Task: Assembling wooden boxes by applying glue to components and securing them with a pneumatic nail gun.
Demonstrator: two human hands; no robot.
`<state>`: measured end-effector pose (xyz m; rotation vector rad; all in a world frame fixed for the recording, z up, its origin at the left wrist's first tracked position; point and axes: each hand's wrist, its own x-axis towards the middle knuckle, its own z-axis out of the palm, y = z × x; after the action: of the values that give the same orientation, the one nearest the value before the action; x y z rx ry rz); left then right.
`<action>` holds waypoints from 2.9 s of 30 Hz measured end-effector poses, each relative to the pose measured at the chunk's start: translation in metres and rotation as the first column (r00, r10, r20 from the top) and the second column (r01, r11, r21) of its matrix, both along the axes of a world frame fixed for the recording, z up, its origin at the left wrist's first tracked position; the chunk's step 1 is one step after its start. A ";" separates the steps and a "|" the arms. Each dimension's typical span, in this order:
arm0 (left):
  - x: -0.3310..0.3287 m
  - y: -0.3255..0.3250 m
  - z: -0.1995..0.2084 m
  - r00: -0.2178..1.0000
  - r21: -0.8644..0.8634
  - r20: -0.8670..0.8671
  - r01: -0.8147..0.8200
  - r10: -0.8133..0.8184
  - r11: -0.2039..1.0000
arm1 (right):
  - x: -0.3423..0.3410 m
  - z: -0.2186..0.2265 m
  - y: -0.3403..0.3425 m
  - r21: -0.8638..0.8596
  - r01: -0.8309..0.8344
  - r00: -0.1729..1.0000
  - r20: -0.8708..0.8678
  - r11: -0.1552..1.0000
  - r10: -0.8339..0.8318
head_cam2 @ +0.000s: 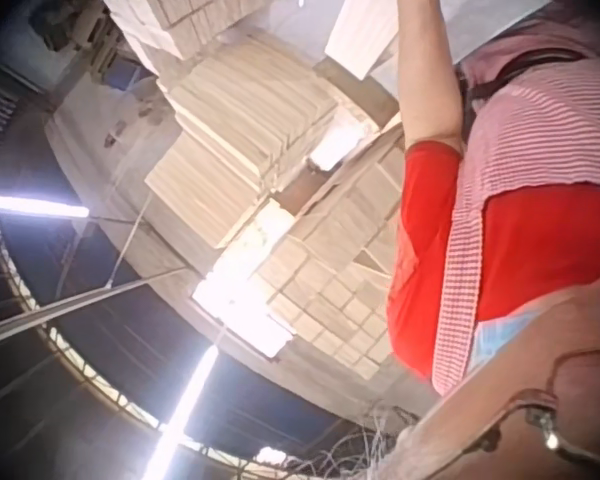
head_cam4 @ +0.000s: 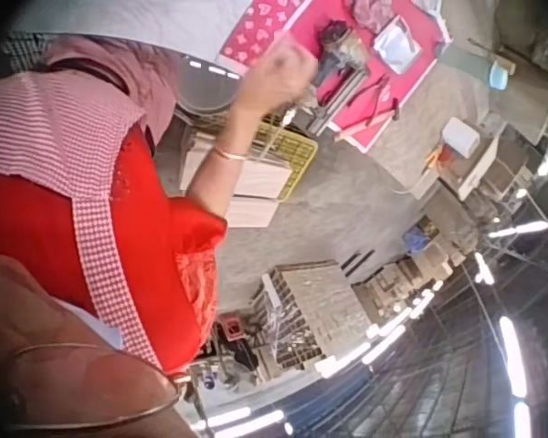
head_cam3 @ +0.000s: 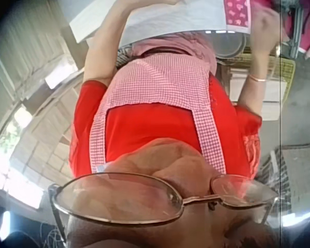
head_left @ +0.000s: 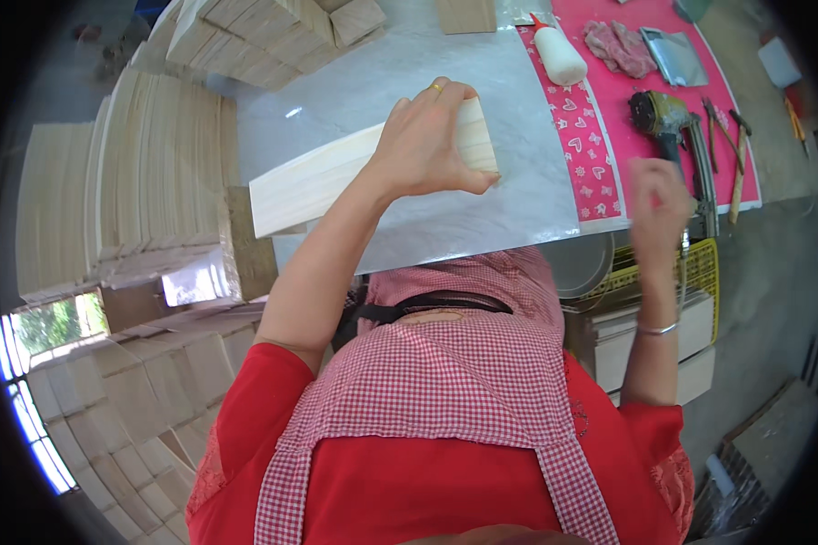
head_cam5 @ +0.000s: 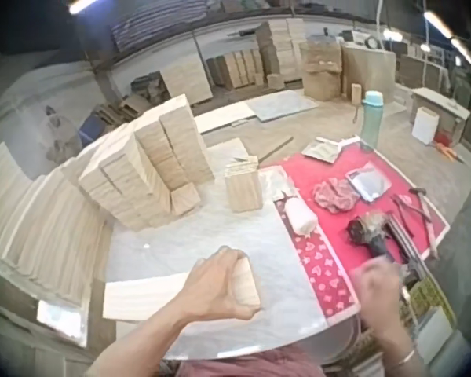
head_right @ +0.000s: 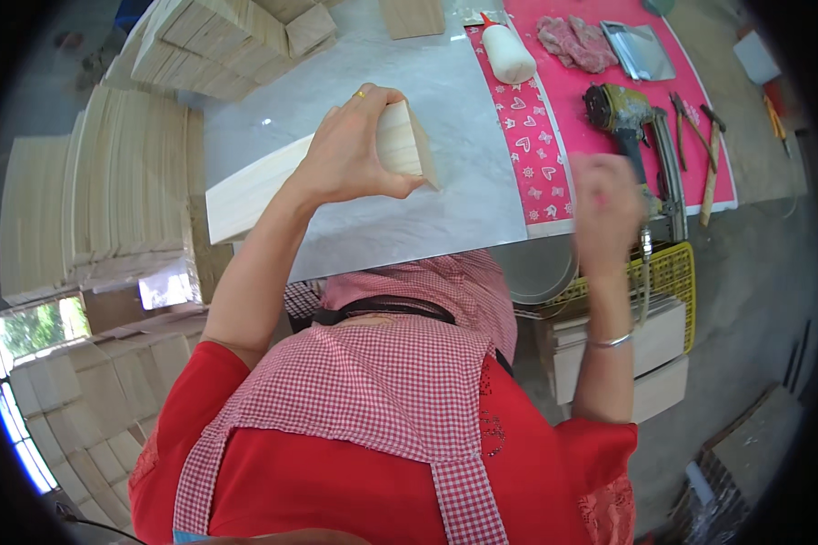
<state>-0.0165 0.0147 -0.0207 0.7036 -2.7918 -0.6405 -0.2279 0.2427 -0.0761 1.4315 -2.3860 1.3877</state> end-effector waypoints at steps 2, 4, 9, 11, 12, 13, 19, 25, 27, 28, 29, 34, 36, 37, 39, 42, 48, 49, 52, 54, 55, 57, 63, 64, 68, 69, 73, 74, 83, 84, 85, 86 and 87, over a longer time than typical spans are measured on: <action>-0.001 0.000 -0.002 0.999 -0.031 -0.012 0.029 -0.030 0.999 | -0.052 -0.003 0.015 0.068 0.103 0.992 -0.083 0.992 -0.097; -0.001 0.000 0.000 1.000 -0.004 -0.020 0.014 -0.014 1.000 | -0.083 -0.010 0.024 0.221 0.357 0.799 -0.576 0.908 -0.174; 0.000 -0.001 -0.001 1.000 0.006 -0.015 0.004 -0.004 1.000 | -0.105 -0.027 0.019 0.516 0.242 0.947 -0.309 0.821 -0.086; 0.000 -0.002 -0.004 0.999 0.007 -0.037 -0.002 0.002 1.000 | -0.108 -0.023 0.006 0.588 0.270 0.952 -0.283 0.762 -0.119; 0.001 -0.002 -0.005 0.999 0.005 -0.043 0.006 -0.006 1.000 | -0.109 -0.020 0.001 0.622 0.287 0.952 -0.272 0.729 -0.142; 0.000 -0.003 -0.006 0.999 0.003 -0.048 0.019 -0.019 1.000 | -0.113 -0.016 -0.002 0.623 0.294 0.947 -0.290 0.725 -0.136; 0.004 -0.008 -0.015 0.995 -0.001 -0.094 0.034 -0.034 0.999 | -0.083 0.068 -0.023 0.705 0.119 0.990 -0.031 0.699 -0.137; 0.006 -0.009 -0.017 0.992 -0.077 -0.084 0.085 -0.091 0.993 | 0.004 0.156 -0.035 0.680 -0.126 0.988 0.148 0.722 0.033; 0.006 -0.008 -0.014 0.991 -0.077 -0.082 0.095 -0.102 0.992 | 0.016 0.167 -0.038 0.624 -0.335 0.929 0.095 0.706 0.356; 0.005 -0.007 -0.013 0.993 -0.066 -0.068 0.096 -0.100 0.993 | 0.019 0.168 -0.040 0.630 -0.332 0.929 0.091 0.702 0.358; 0.004 -0.007 -0.011 0.994 -0.055 -0.053 0.095 -0.098 0.994 | 0.021 0.167 -0.043 0.579 -0.383 0.900 0.058 0.720 0.432; 0.005 -0.005 -0.012 0.992 -0.052 -0.087 0.083 -0.088 0.995 | 0.035 0.174 -0.057 0.554 -0.456 0.856 0.059 0.696 0.514; 0.006 -0.004 -0.014 0.992 -0.047 -0.091 0.078 -0.082 0.996 | 0.037 0.175 -0.060 0.593 -0.435 0.873 0.094 0.677 0.479; 0.006 -0.004 -0.014 0.992 -0.047 -0.091 0.077 -0.081 0.996 | 0.036 0.174 -0.062 0.590 -0.448 0.860 0.080 0.672 0.503; 0.006 -0.004 -0.014 0.992 -0.044 -0.093 0.077 -0.080 0.996 | 0.034 0.173 -0.065 0.582 -0.472 0.834 0.052 0.662 0.550; 0.005 -0.004 -0.014 0.993 -0.056 -0.092 0.072 -0.077 0.996 | 0.035 0.175 -0.066 0.601 -0.467 0.838 0.068 0.648 0.541; 0.005 -0.003 -0.014 0.994 -0.052 -0.089 0.064 -0.068 0.997 | 0.035 0.177 -0.070 0.607 -0.476 0.824 0.054 0.637 0.564; 0.005 -0.004 -0.014 0.994 -0.053 -0.090 0.063 -0.068 0.997 | 0.035 0.179 -0.071 0.647 -0.450 0.834 0.059 0.615 0.548; 0.004 -0.004 -0.014 0.993 -0.051 -0.095 0.066 -0.071 0.997 | 0.033 0.181 -0.073 0.724 -0.394 0.856 0.063 0.567 0.513; 0.006 -0.004 -0.013 0.992 -0.049 -0.104 0.071 -0.075 0.996 | 0.032 0.177 -0.073 0.642 -0.464 0.817 0.044 0.610 0.575; 0.006 -0.004 -0.013 0.992 -0.051 -0.106 0.070 -0.075 0.996 | 0.031 0.177 -0.074 0.599 -0.499 0.796 0.030 0.627 0.605; 0.007 -0.003 -0.014 0.992 -0.089 -0.113 0.054 -0.064 0.995 | 0.031 0.180 -0.077 0.627 -0.483 0.806 0.046 0.611 0.590; 0.014 0.003 -0.012 0.998 -0.165 -0.050 -0.050 0.042 0.985 | 0.020 0.174 -0.093 0.521 -0.491 0.828 0.030 0.698 0.560; 0.014 0.002 -0.011 0.999 -0.151 -0.039 -0.041 0.035 0.988 | 0.019 0.174 -0.098 0.519 -0.492 0.827 0.028 0.698 0.562; 0.014 0.000 -0.009 0.999 -0.114 -0.021 -0.027 0.025 0.993 | 0.016 0.175 -0.115 0.606 -0.431 0.867 0.073 0.669 0.493; 0.014 0.000 -0.010 0.999 -0.107 -0.025 -0.025 0.023 0.994 | 0.016 0.174 -0.117 0.602 -0.432 0.866 0.068 0.672 0.496; 0.014 0.000 -0.013 0.998 -0.102 -0.059 -0.030 0.024 0.994 | 0.017 0.174 -0.122 0.590 -0.443 0.859 0.062 0.675 0.509; 0.014 0.000 -0.014 0.997 -0.104 -0.074 -0.032 0.024 0.994 | 0.017 0.174 -0.123 0.586 -0.452 0.854 0.066 0.673 0.516; 0.014 0.000 -0.014 0.997 -0.104 -0.072 -0.026 0.018 0.994 | 0.019 0.179 -0.130 0.655 -0.433 0.850 0.066 0.620 0.523; 0.014 0.000 -0.014 0.997 -0.100 -0.077 -0.026 0.018 0.995 | 0.018 0.179 -0.131 0.655 -0.432 0.850 0.066 0.620 0.522; 0.015 0.000 -0.014 0.997 -0.096 -0.081 -0.025 0.018 0.995 | 0.018 0.179 -0.132 0.653 -0.450 0.832 0.058 0.610 0.551; 0.015 0.000 -0.013 0.996 -0.093 -0.084 -0.025 0.017 0.995 | 0.018 0.180 -0.133 0.649 -0.468 0.813 0.050 0.600 0.580; 0.015 0.000 -0.012 0.996 -0.093 -0.083 -0.023 0.015 0.995 | 0.017 0.180 -0.134 0.645 -0.486 0.793 0.042 0.590 0.607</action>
<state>-0.0016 0.0148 -0.0331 0.6689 -2.7160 -0.5191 -0.2108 0.1089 0.1037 2.5106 -2.4896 0.3778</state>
